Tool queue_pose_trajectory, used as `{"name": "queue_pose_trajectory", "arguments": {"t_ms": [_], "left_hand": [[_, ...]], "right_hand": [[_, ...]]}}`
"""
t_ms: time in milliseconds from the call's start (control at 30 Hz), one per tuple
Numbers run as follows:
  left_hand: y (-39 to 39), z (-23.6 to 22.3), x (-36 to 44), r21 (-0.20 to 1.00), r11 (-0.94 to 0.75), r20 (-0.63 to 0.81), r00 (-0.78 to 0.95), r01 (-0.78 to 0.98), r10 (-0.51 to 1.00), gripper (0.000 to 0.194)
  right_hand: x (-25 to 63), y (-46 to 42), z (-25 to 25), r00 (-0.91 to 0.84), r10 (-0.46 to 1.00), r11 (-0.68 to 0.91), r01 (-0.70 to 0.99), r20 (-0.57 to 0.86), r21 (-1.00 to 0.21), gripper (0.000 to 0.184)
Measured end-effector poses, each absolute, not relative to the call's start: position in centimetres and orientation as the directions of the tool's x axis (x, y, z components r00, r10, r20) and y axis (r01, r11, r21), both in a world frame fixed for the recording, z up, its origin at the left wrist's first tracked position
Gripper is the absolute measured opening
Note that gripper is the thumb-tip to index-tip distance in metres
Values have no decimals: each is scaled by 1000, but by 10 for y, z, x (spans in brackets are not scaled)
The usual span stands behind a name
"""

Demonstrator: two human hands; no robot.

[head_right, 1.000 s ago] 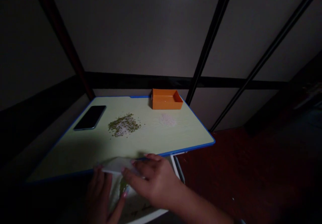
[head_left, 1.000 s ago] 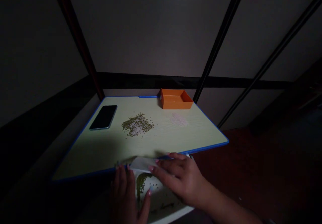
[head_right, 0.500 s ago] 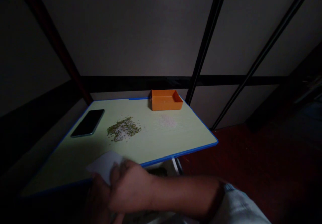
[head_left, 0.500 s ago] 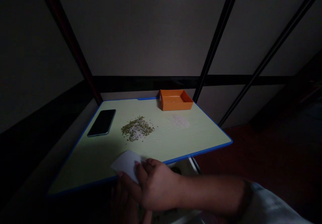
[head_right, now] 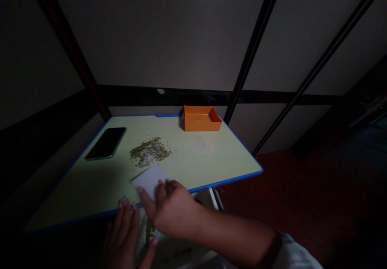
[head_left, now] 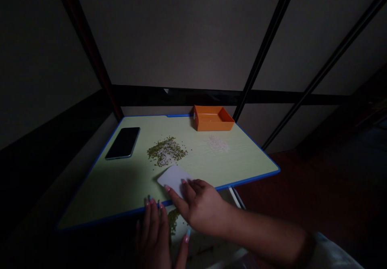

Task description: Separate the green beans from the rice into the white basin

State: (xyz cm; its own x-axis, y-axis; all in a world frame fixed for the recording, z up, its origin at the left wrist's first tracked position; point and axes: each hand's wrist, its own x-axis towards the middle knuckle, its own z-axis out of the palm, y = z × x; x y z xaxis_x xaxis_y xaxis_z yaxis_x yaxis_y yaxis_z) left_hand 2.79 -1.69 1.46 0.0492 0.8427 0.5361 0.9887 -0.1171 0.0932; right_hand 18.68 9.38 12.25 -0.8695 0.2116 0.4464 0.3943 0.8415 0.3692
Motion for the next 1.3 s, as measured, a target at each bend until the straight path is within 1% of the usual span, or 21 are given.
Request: {"name": "queue_pose_trajectory", "arguments": {"t_ms": [200, 333, 500, 633, 767, 900, 967, 1100, 1200, 1300], "left_hand": [[-17, 17, 30, 146, -125, 539, 27, 981, 842, 89], [-15, 20, 32, 133, -122, 560, 27, 984, 828, 86], [-15, 22, 33, 130, -117, 561, 24, 985, 827, 83], [-16, 21, 32, 151, -119, 561, 14, 981, 828, 83], [-15, 22, 32, 168, -119, 545, 9, 979, 838, 84], [-14, 22, 32, 173, -119, 551, 4, 978, 835, 83], [-14, 21, 31, 183, -128, 554, 5, 975, 833, 83], [-14, 19, 30, 180, -134, 566, 9, 974, 824, 83], [-13, 18, 30, 177, -130, 563, 7, 976, 826, 83], [-12, 17, 30, 179, -125, 565, 2, 976, 825, 84]], "right_hand": [[199, 97, 121, -865, 231, 825, 417, 446, 381, 47], [211, 105, 117, -859, 268, 816, 443, 436, 371, 49], [231, 118, 114, -840, 265, 818, 455, 473, 351, 54], [246, 123, 115, -822, 259, 821, 464, 507, 333, 52], [257, 131, 114, -817, 308, 804, 498, 488, 326, 51], [267, 150, 110, -797, 380, 755, 561, 469, 341, 55], [273, 162, 109, -770, 461, 723, 614, 440, 316, 58], [283, 182, 113, -673, 617, 649, 728, 408, 221, 63], [283, 191, 116, -617, 664, 619, 770, 422, 153, 65], [274, 198, 119, -615, 653, 648, 756, 443, 93, 68]]}}
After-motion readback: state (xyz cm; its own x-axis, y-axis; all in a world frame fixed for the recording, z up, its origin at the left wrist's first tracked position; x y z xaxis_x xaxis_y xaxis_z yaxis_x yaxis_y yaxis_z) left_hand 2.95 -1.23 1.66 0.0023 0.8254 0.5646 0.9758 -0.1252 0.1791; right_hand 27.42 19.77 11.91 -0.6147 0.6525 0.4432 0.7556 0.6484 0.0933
